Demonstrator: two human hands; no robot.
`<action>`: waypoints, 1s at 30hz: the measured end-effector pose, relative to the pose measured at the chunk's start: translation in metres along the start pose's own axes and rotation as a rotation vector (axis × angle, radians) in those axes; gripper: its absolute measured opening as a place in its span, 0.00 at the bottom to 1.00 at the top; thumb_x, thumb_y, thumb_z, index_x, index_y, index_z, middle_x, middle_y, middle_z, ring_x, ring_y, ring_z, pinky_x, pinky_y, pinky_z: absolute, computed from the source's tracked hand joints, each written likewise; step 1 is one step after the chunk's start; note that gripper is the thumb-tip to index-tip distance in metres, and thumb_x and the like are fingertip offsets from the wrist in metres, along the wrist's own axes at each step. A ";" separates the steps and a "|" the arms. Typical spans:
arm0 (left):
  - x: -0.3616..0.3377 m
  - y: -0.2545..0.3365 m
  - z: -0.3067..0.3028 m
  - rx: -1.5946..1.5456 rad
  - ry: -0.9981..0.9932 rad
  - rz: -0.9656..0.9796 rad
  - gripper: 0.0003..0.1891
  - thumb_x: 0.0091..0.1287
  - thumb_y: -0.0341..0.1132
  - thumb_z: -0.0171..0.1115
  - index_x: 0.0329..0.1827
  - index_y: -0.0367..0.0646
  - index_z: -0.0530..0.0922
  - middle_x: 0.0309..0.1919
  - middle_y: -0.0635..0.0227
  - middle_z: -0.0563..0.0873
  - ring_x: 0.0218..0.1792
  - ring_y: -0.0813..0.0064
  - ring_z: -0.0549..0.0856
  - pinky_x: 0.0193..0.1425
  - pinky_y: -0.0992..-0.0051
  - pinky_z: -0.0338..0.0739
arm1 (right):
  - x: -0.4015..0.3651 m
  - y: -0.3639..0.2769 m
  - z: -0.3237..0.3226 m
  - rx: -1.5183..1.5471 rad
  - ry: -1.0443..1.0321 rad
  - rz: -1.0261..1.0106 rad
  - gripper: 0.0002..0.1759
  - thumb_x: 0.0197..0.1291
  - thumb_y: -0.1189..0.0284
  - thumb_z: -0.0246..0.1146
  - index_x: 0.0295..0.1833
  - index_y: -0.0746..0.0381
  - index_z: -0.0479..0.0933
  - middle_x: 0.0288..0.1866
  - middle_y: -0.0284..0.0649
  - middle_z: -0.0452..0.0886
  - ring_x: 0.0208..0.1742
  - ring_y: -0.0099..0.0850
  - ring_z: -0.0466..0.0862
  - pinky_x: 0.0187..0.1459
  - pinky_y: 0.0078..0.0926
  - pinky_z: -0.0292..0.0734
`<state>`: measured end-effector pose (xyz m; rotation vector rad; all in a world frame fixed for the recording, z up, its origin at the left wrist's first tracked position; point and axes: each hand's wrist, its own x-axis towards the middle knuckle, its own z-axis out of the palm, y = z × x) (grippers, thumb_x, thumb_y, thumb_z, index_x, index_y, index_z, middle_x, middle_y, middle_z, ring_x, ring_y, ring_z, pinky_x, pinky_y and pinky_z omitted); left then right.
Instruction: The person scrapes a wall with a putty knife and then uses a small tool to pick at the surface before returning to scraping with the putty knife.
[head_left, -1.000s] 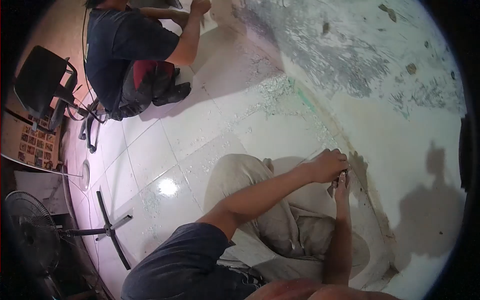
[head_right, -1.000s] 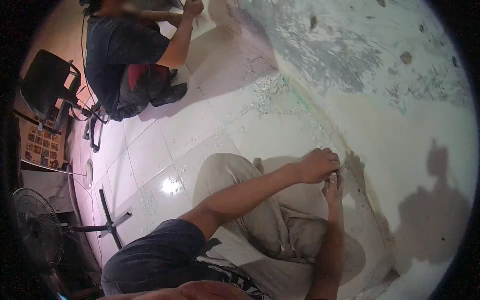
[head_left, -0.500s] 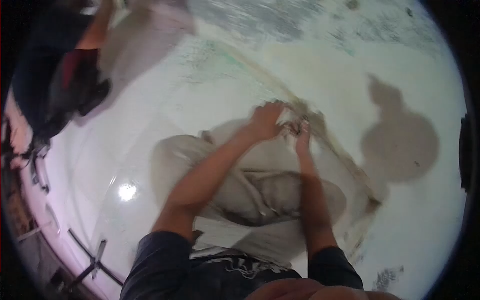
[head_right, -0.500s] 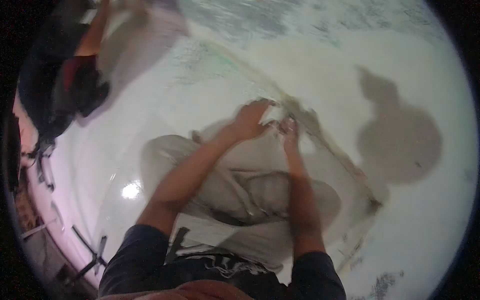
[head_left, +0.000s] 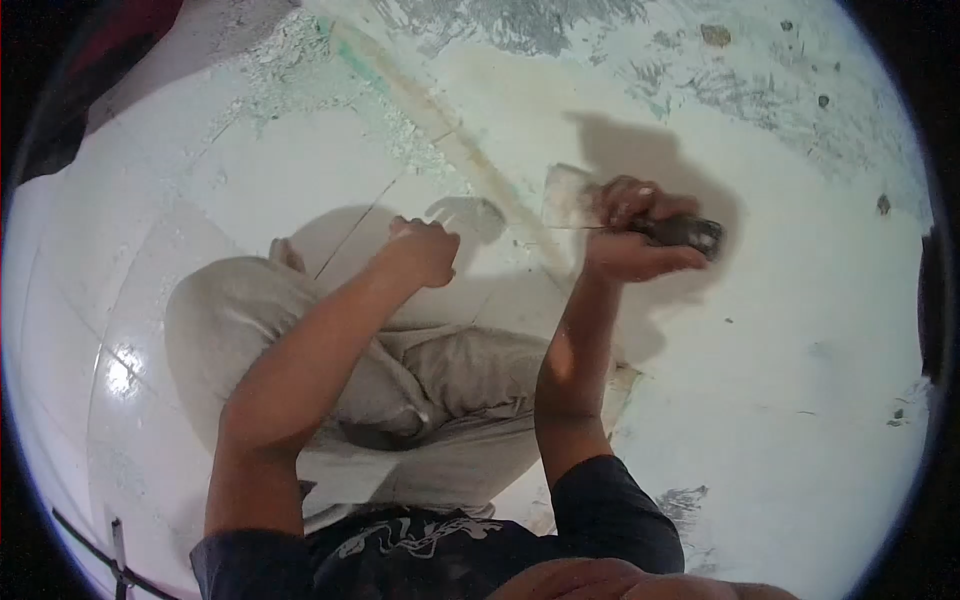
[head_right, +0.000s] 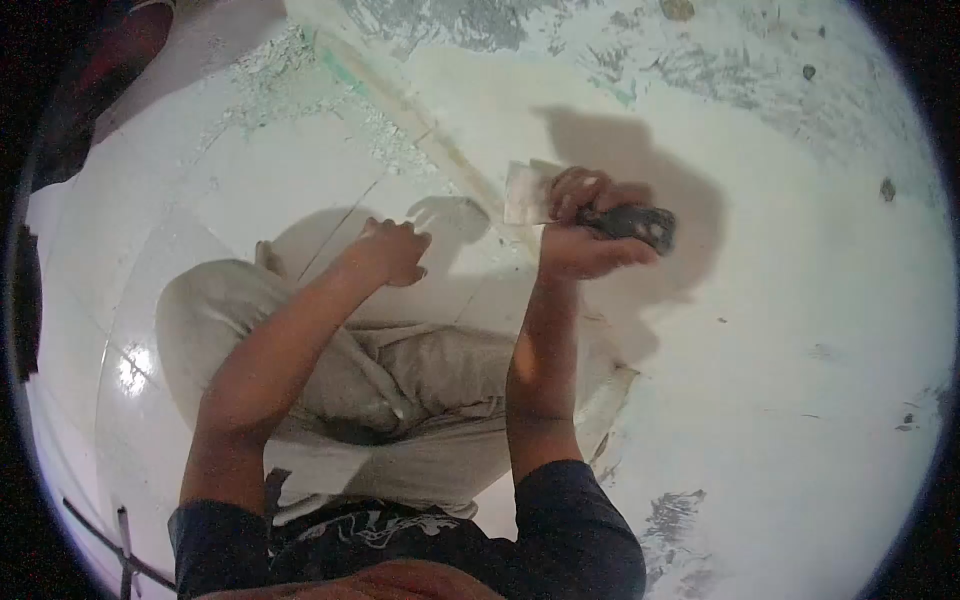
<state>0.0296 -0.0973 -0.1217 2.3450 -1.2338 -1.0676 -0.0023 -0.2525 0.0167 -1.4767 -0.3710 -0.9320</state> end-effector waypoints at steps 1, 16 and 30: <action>-0.004 0.002 -0.002 0.006 0.021 0.012 0.22 0.67 0.47 0.61 0.60 0.48 0.77 0.57 0.63 0.80 0.62 0.59 0.78 0.64 0.49 0.65 | 0.017 -0.006 0.005 0.004 -0.108 -0.096 0.39 0.61 0.28 0.44 0.43 0.58 0.67 0.22 0.37 0.70 0.14 0.26 0.65 0.15 0.25 0.59; -0.001 0.010 -0.006 -0.005 -0.020 0.127 0.25 0.70 0.49 0.58 0.65 0.45 0.71 0.59 0.57 0.77 0.63 0.56 0.75 0.64 0.47 0.66 | 0.088 -0.016 0.066 -0.041 -0.245 0.145 0.22 0.60 0.57 0.54 0.50 0.64 0.69 0.26 0.37 0.69 0.26 0.26 0.66 0.24 0.26 0.59; 0.001 0.006 0.000 -0.009 0.034 0.102 0.25 0.67 0.48 0.60 0.64 0.46 0.73 0.57 0.58 0.79 0.61 0.57 0.77 0.63 0.49 0.66 | 0.075 -0.065 0.065 0.029 -0.297 -0.025 0.34 0.64 0.36 0.40 0.23 0.55 0.61 0.14 0.30 0.57 0.17 0.24 0.54 0.23 0.29 0.48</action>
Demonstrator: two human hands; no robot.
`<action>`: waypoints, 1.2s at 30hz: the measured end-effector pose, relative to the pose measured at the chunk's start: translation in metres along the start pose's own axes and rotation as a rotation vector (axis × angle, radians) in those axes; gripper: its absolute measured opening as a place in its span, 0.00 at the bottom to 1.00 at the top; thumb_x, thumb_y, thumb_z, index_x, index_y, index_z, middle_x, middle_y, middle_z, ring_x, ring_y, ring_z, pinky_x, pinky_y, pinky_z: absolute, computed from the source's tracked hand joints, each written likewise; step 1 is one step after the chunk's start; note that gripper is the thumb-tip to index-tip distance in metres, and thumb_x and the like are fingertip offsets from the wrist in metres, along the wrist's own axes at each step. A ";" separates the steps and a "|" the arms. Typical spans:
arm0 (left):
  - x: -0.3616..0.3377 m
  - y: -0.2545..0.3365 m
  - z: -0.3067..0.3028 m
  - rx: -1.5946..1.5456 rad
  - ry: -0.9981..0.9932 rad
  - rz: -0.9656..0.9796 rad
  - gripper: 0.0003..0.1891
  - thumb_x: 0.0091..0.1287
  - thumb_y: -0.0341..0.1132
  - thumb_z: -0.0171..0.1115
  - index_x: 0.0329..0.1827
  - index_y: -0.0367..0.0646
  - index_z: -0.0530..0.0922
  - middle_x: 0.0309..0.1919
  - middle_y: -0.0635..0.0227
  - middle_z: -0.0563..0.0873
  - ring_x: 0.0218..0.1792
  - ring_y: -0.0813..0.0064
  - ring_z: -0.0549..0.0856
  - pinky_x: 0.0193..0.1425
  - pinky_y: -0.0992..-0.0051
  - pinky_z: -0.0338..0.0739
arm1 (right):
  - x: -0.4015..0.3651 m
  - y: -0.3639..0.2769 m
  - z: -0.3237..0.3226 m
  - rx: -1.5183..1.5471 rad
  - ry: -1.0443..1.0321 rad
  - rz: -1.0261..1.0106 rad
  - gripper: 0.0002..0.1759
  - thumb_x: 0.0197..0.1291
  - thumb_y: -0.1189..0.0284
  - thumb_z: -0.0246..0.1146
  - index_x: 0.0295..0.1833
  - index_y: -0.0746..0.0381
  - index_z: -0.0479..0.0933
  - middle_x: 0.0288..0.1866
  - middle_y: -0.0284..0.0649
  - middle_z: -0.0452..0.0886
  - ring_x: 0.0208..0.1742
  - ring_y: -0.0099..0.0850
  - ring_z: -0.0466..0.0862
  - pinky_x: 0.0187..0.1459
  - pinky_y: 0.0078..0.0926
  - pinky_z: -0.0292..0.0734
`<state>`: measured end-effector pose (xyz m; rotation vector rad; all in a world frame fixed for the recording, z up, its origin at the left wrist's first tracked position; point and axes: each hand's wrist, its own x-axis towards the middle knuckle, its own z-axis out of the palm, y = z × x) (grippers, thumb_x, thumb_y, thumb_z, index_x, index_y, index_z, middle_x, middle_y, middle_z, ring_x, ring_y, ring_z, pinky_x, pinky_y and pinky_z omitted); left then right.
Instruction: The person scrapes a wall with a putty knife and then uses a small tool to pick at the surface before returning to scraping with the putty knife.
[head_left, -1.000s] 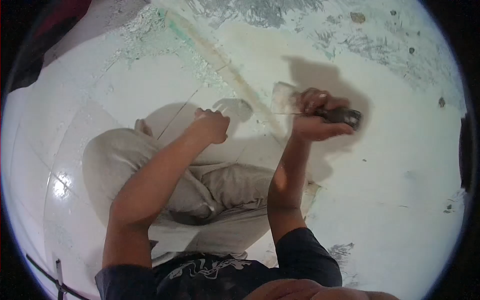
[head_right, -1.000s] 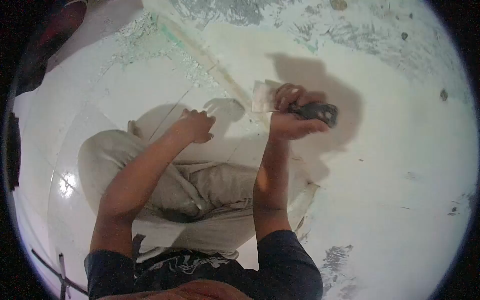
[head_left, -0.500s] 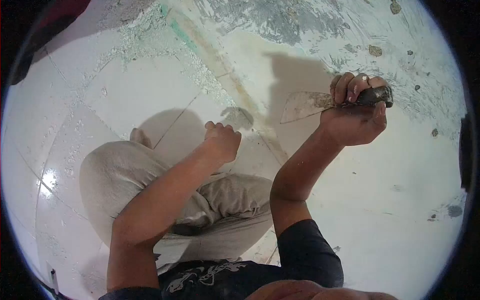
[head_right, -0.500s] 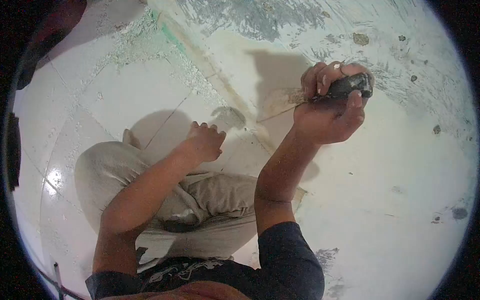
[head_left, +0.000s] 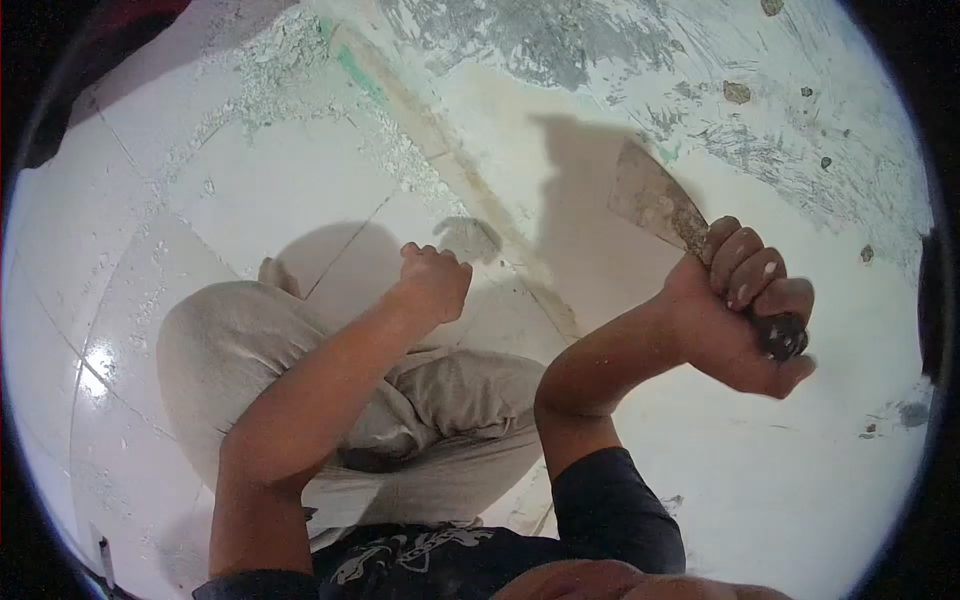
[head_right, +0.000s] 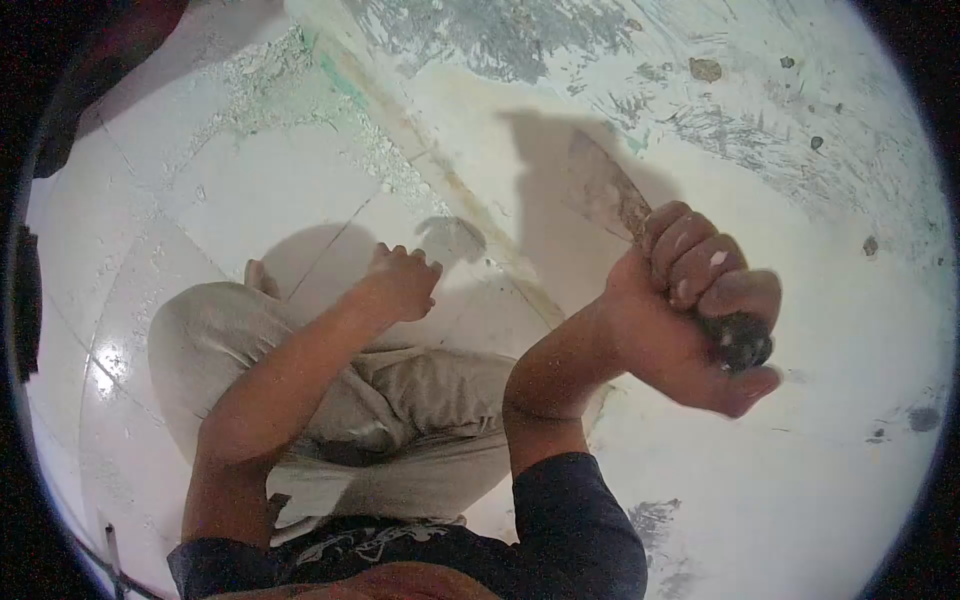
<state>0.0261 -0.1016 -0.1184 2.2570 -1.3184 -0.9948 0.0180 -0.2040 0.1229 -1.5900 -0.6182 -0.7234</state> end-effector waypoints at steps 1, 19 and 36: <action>0.001 0.000 0.000 0.014 -0.004 -0.003 0.25 0.67 0.49 0.60 0.64 0.46 0.73 0.57 0.58 0.79 0.61 0.57 0.77 0.63 0.49 0.67 | -0.002 0.015 -0.004 -0.093 0.130 -0.088 0.33 0.64 0.38 0.41 0.22 0.55 0.60 0.15 0.31 0.57 0.17 0.24 0.54 0.23 0.28 0.48; -0.003 0.006 -0.001 0.036 -0.014 -0.005 0.27 0.68 0.48 0.59 0.66 0.46 0.71 0.60 0.59 0.77 0.63 0.56 0.75 0.65 0.51 0.66 | 0.000 0.066 0.008 -0.416 0.210 -0.149 0.32 0.60 0.42 0.45 0.22 0.62 0.59 0.14 0.32 0.52 0.17 0.24 0.51 0.23 0.27 0.46; -0.002 0.007 -0.004 0.048 -0.065 -0.009 0.25 0.69 0.49 0.58 0.65 0.47 0.73 0.59 0.60 0.78 0.62 0.58 0.76 0.63 0.51 0.67 | -0.007 0.029 0.017 -0.220 -0.090 -0.253 0.38 0.60 0.33 0.46 0.20 0.59 0.57 0.16 0.30 0.52 0.20 0.24 0.52 0.26 0.28 0.50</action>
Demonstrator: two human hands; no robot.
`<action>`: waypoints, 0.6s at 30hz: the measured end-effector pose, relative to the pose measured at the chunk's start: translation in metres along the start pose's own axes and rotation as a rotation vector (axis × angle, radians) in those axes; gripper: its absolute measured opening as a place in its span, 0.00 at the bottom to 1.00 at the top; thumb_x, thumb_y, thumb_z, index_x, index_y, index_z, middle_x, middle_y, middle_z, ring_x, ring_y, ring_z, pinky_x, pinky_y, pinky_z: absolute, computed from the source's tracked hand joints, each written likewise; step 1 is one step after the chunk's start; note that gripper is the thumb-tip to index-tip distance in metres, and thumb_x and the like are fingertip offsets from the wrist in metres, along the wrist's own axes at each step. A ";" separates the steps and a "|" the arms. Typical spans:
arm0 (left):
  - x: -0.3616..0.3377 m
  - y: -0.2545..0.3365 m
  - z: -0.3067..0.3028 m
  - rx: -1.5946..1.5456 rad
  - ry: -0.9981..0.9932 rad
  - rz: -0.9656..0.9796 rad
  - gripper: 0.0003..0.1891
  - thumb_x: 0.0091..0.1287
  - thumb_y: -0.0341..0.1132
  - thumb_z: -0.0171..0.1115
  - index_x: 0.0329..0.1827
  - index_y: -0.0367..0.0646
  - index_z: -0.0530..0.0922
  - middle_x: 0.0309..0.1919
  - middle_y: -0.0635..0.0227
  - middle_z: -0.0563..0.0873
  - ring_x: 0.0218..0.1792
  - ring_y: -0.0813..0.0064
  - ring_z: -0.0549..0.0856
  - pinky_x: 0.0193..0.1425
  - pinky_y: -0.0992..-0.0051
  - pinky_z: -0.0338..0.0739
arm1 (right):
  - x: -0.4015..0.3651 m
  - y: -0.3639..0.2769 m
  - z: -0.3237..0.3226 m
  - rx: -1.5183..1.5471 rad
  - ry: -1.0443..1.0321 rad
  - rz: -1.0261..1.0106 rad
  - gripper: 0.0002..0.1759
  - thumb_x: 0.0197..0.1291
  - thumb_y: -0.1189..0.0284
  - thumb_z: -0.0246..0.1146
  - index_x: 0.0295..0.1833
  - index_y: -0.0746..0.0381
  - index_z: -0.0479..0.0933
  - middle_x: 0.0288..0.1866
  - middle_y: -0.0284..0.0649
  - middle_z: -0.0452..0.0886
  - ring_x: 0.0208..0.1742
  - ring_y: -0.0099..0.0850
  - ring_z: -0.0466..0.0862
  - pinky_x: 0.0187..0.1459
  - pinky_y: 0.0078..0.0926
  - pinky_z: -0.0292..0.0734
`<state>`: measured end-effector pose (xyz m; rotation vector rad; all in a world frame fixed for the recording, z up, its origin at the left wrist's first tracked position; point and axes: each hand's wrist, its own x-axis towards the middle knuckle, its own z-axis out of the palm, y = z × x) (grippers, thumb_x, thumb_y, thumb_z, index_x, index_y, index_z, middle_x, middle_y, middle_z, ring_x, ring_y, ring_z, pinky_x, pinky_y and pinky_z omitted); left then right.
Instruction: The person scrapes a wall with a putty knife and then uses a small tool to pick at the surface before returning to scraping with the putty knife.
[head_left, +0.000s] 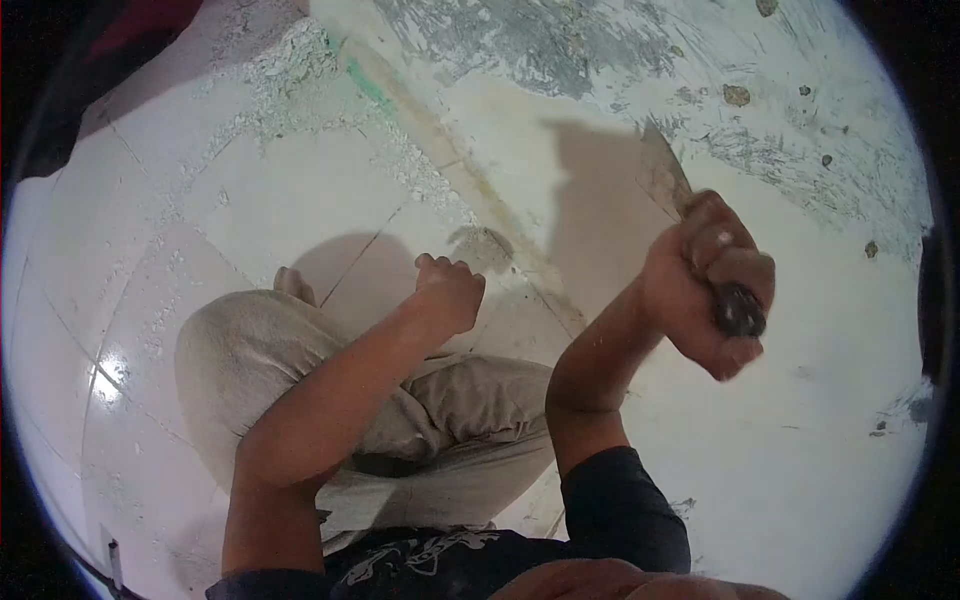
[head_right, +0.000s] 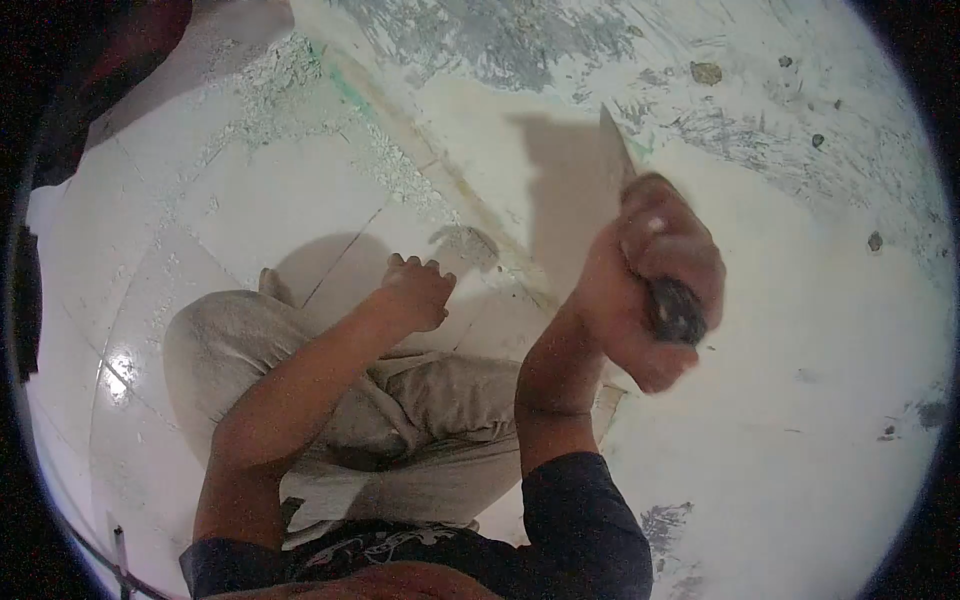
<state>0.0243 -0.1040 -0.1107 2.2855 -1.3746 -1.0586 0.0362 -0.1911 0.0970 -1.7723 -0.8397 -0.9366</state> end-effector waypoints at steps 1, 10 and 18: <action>0.000 -0.003 -0.001 -0.008 -0.001 -0.004 0.25 0.69 0.49 0.58 0.65 0.47 0.73 0.59 0.60 0.78 0.62 0.58 0.76 0.63 0.51 0.67 | -0.006 0.013 -0.006 0.138 0.069 0.018 0.38 0.60 0.34 0.46 0.20 0.60 0.58 0.16 0.31 0.53 0.20 0.24 0.52 0.26 0.28 0.50; -0.002 0.003 0.012 0.024 0.039 0.015 0.26 0.68 0.49 0.59 0.65 0.47 0.73 0.58 0.58 0.78 0.61 0.57 0.77 0.62 0.50 0.67 | -0.007 0.044 -0.008 -0.288 0.096 0.152 0.34 0.58 0.41 0.48 0.22 0.63 0.60 0.16 0.31 0.53 0.19 0.25 0.52 0.26 0.27 0.47; 0.001 0.001 0.006 0.001 0.027 0.012 0.27 0.68 0.48 0.59 0.68 0.48 0.71 0.59 0.59 0.78 0.62 0.57 0.76 0.64 0.52 0.66 | -0.017 0.040 -0.017 -0.232 0.181 0.167 0.42 0.59 0.32 0.52 0.24 0.67 0.69 0.16 0.35 0.65 0.18 0.29 0.62 0.25 0.30 0.62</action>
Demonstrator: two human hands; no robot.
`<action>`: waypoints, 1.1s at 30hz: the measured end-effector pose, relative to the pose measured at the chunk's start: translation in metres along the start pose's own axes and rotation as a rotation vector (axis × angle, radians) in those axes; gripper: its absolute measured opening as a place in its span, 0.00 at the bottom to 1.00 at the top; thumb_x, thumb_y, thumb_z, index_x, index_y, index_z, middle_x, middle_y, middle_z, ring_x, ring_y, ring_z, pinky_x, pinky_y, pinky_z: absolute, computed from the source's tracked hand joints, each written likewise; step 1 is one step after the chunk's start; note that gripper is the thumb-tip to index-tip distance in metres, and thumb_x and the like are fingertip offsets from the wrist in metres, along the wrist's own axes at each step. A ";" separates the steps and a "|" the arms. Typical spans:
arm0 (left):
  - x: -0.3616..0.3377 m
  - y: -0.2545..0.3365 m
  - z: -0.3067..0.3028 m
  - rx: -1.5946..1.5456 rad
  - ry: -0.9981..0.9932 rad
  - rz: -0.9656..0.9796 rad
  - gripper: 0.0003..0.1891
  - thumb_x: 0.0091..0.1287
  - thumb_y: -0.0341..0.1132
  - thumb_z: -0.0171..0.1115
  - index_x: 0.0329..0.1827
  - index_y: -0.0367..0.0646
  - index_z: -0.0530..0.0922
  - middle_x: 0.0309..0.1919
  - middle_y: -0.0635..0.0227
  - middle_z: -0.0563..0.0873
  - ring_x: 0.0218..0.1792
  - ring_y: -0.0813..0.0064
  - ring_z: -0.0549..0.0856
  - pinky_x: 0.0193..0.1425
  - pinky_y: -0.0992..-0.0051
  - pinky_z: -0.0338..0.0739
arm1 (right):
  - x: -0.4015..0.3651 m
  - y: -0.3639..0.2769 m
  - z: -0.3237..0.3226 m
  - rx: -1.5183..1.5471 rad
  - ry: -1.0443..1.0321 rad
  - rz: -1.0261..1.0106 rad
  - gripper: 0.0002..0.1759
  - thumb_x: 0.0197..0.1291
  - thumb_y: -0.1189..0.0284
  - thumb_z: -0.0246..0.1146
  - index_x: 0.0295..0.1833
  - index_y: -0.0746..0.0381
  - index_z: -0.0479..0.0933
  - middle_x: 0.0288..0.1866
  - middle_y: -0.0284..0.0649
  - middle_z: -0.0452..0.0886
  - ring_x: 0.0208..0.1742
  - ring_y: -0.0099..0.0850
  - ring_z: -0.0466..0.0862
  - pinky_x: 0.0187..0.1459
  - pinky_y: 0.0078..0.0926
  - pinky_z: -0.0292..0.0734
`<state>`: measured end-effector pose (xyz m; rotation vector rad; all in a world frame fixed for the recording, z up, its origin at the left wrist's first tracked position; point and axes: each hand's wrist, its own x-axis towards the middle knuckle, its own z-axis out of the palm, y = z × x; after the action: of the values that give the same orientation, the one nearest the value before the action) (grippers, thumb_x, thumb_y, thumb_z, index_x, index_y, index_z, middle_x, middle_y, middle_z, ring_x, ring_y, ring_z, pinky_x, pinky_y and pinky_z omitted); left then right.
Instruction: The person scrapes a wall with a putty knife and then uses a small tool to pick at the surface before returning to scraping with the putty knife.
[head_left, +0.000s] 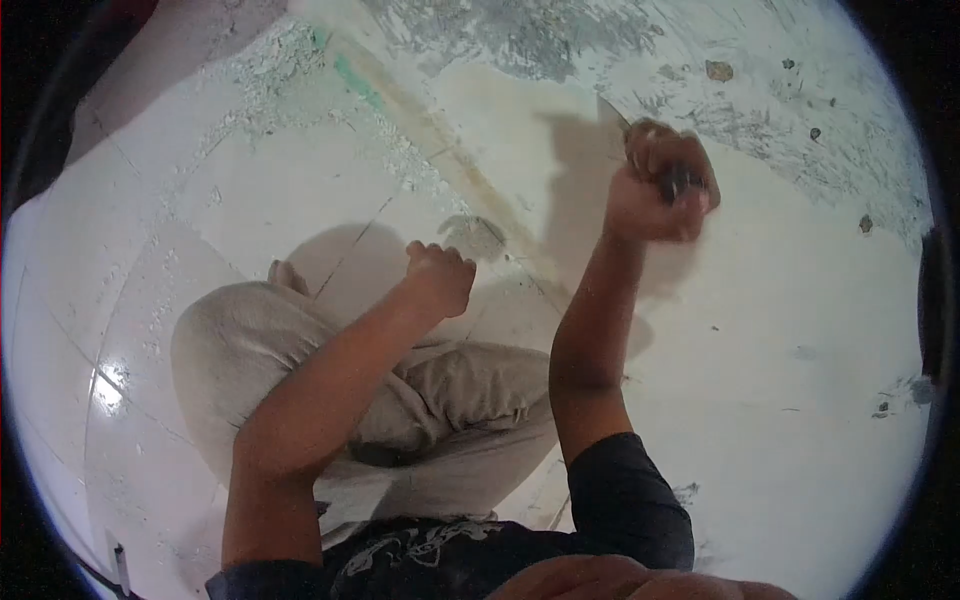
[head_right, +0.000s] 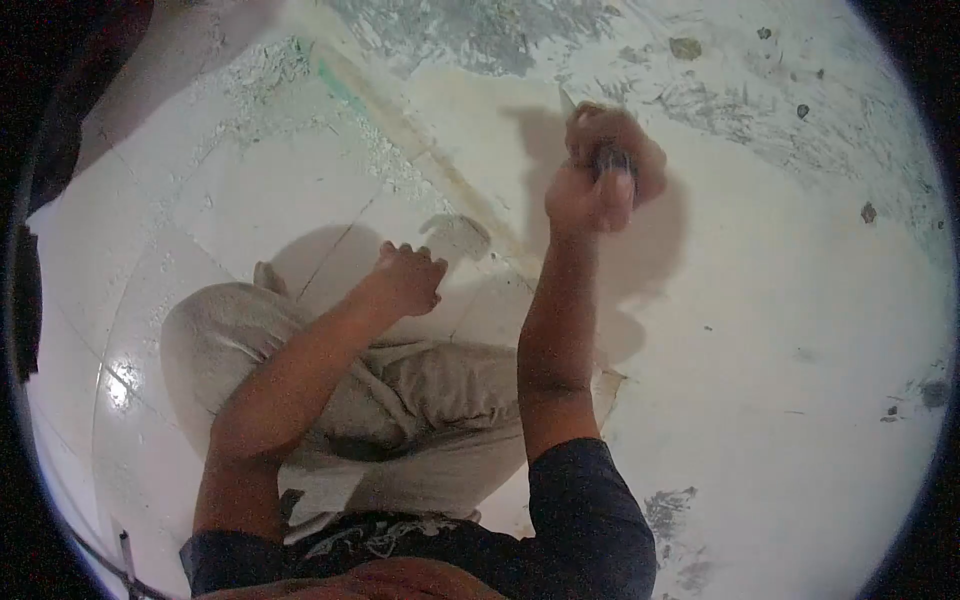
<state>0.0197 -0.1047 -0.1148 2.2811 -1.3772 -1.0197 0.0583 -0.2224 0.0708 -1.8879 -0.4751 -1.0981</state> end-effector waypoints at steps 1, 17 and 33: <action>0.001 -0.001 -0.002 0.015 -0.010 -0.016 0.27 0.67 0.48 0.59 0.68 0.48 0.71 0.60 0.60 0.78 0.62 0.57 0.76 0.64 0.51 0.66 | 0.003 -0.008 0.003 0.029 -0.053 -0.064 0.43 0.58 0.31 0.52 0.23 0.67 0.68 0.16 0.35 0.64 0.18 0.29 0.62 0.25 0.29 0.61; 0.000 -0.006 -0.005 -0.006 0.009 -0.013 0.25 0.68 0.47 0.59 0.65 0.46 0.73 0.58 0.58 0.78 0.62 0.58 0.76 0.63 0.49 0.65 | -0.002 -0.005 0.023 0.040 -0.140 -0.133 0.33 0.60 0.44 0.54 0.24 0.66 0.67 0.16 0.35 0.59 0.18 0.28 0.58 0.27 0.34 0.63; 0.000 0.006 0.013 -0.001 0.045 0.004 0.24 0.66 0.46 0.60 0.64 0.48 0.75 0.58 0.59 0.79 0.61 0.58 0.77 0.61 0.50 0.66 | -0.008 0.018 0.025 -0.071 -0.199 -0.130 0.34 0.59 0.40 0.55 0.24 0.63 0.63 0.17 0.30 0.53 0.19 0.25 0.53 0.26 0.30 0.47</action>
<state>0.0070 -0.1068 -0.1204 2.2855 -1.3628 -0.9609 0.0791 -0.2104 0.0491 -2.0637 -0.6871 -1.0267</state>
